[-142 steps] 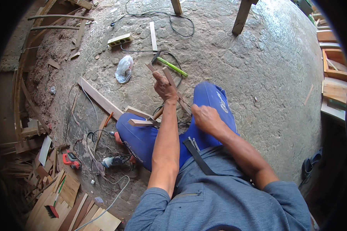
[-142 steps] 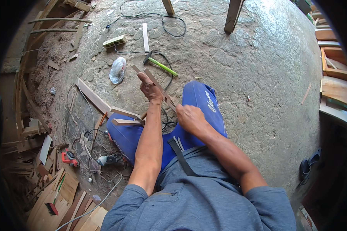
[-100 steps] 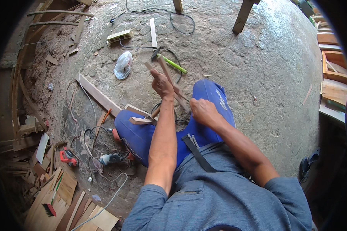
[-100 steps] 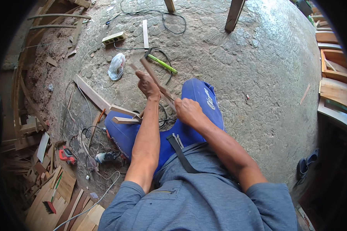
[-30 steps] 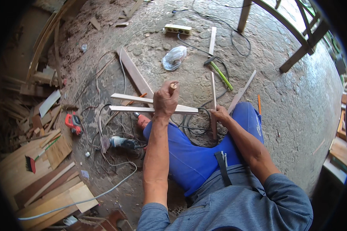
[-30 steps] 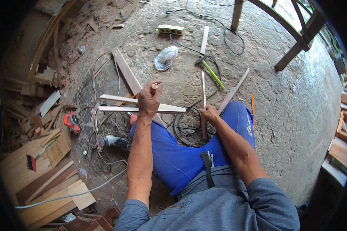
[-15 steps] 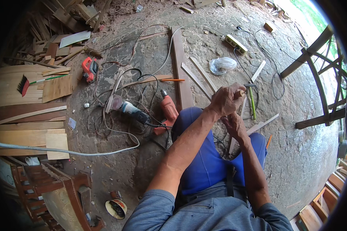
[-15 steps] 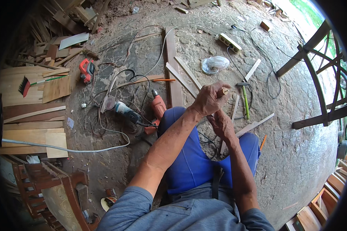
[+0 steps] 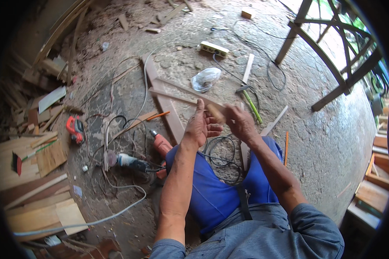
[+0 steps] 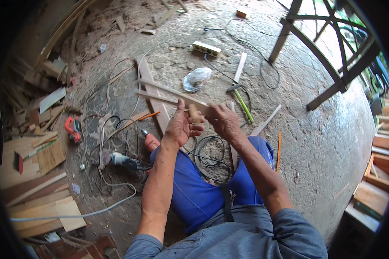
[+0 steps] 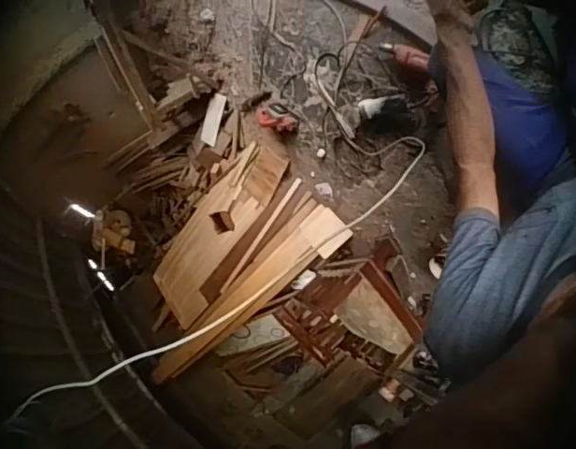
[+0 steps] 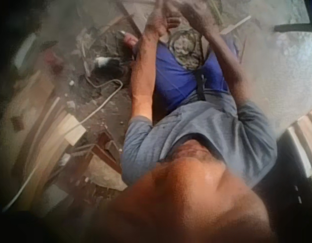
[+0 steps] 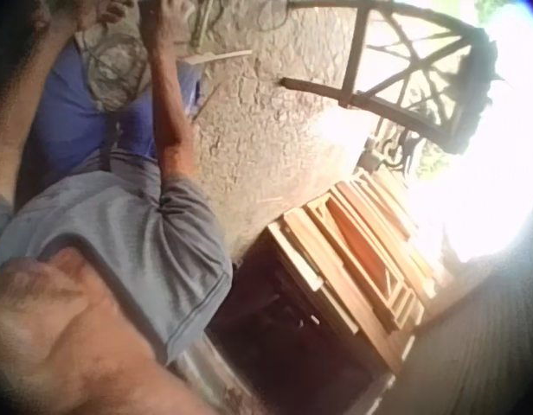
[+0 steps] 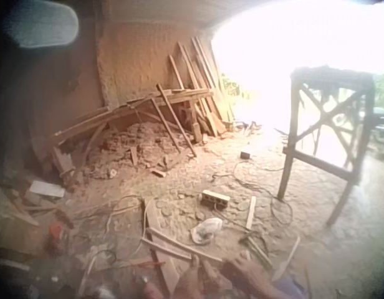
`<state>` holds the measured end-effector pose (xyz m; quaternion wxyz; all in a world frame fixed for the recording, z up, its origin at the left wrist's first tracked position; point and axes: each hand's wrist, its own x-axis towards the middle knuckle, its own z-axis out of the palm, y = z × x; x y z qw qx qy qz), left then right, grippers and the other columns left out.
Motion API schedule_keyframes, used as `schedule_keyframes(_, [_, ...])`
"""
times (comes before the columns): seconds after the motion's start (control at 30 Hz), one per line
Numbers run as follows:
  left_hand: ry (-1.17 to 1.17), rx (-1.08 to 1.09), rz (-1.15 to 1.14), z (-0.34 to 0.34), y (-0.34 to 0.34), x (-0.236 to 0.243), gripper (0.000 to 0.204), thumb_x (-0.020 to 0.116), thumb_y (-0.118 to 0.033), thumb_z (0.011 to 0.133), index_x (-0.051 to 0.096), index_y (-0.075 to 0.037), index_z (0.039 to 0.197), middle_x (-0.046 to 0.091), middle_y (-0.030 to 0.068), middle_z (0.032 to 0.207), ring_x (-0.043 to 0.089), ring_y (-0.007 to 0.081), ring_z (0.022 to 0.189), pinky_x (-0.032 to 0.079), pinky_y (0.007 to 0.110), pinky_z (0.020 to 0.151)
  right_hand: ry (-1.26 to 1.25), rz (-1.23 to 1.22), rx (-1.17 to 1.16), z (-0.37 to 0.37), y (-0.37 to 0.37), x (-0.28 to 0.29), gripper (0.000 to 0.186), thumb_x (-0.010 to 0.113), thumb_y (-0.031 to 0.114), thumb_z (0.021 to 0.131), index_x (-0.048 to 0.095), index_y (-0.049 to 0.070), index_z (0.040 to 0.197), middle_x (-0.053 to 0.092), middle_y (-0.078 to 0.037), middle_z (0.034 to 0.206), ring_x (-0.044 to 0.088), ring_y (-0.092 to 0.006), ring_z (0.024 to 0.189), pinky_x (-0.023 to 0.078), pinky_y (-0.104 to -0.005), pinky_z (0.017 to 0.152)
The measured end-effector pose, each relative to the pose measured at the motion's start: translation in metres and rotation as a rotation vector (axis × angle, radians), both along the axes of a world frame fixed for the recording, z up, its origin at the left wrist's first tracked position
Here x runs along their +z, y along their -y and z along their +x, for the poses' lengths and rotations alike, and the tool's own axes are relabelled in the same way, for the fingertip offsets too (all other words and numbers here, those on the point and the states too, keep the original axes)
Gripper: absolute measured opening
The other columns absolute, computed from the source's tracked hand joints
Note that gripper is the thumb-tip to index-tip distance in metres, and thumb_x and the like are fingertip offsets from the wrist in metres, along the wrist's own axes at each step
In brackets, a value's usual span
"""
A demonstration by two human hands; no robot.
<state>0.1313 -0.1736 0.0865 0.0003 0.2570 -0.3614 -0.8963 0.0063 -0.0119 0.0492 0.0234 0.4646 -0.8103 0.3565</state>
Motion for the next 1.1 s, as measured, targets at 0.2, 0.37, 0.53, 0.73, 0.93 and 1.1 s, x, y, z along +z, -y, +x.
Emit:
schedule_keyframes(0.2, [0.143, 0.249, 0.101, 0.000, 0.009, -0.009, 0.032, 0.062, -0.033, 0.101, 0.061, -0.003, 0.112, 0.066, 0.0054, 0.086, 0.066, 0.0183, 0.072, 0.055, 0.031, 0.063, -0.124, 0.029, 0.061, -0.014, 0.007, -0.012, 0.057, 0.073, 0.025, 0.089, 0.053, 0.021, 0.141, 0.058, -0.010, 0.131, 0.058, -0.0289, 0.118, 0.041, -0.0452, 0.099])
schedule_keyframes(0.37, [-0.094, 0.589, -0.073, 0.006, 0.023, -0.008, 0.026, 0.057, -0.037, 0.104, 0.058, -0.011, 0.107, 0.051, -0.0037, 0.082, 0.047, 0.0079, 0.064, 0.042, 0.025, 0.054, 0.130, 0.005, -0.196, -0.035, -0.039, -0.044, 0.052, 0.072, 0.018, 0.088, 0.056, 0.014, 0.137, 0.062, -0.016, 0.124, 0.062, -0.0375, 0.110, 0.051, -0.0434, 0.094])
schedule_keyframes(0.53, [-0.072, 0.781, -0.051, 0.006, 0.026, 0.000, 0.029, 0.046, -0.039, 0.108, 0.056, -0.012, 0.107, 0.049, -0.0029, 0.078, 0.046, 0.0090, 0.059, 0.041, 0.025, 0.053, 0.348, 0.217, -0.366, -0.029, -0.106, -0.094, 0.038, 0.062, 0.020, 0.094, 0.060, 0.008, 0.130, 0.064, -0.018, 0.119, 0.063, -0.0365, 0.108, 0.051, -0.0445, 0.094])
schedule_keyframes(0.73, [-0.005, 0.989, -0.035, 0.005, 0.042, -0.006, 0.031, 0.045, -0.040, 0.108, 0.058, -0.012, 0.106, 0.049, -0.0043, 0.073, 0.045, 0.0077, 0.055, 0.039, 0.024, 0.049, 0.265, 0.350, -0.252, -0.023, -0.106, -0.122, 0.029, 0.057, 0.025, 0.095, 0.066, 0.009, 0.117, 0.066, -0.017, 0.107, 0.065, -0.0399, 0.101, 0.051, -0.0485, 0.088])
schedule_keyframes(0.93, [-0.042, 0.847, 0.031, -0.018, 0.034, -0.013, 0.029, 0.056, -0.042, 0.103, 0.058, -0.013, 0.102, 0.045, -0.0066, 0.065, 0.039, 0.0040, 0.046, 0.032, 0.022, 0.039, 0.270, 0.531, -0.239, -0.022, -0.094, -0.109, 0.025, 0.054, 0.028, 0.095, 0.066, 0.013, 0.111, 0.067, -0.015, 0.107, 0.065, -0.0397, 0.099, 0.052, -0.0503, 0.085])
schedule_keyframes(1.1, [-0.184, 0.768, -0.164, -0.056, -0.003, -0.006, 0.025, 0.055, -0.035, 0.105, 0.059, -0.010, 0.102, 0.045, -0.0068, 0.062, 0.037, 0.0026, 0.044, 0.031, 0.021, 0.035, 0.218, 0.581, -0.213, -0.021, -0.094, -0.112, 0.029, 0.057, 0.025, 0.095, 0.066, 0.013, 0.119, 0.070, -0.017, 0.111, 0.066, -0.0386, 0.104, 0.051, -0.0479, 0.088])
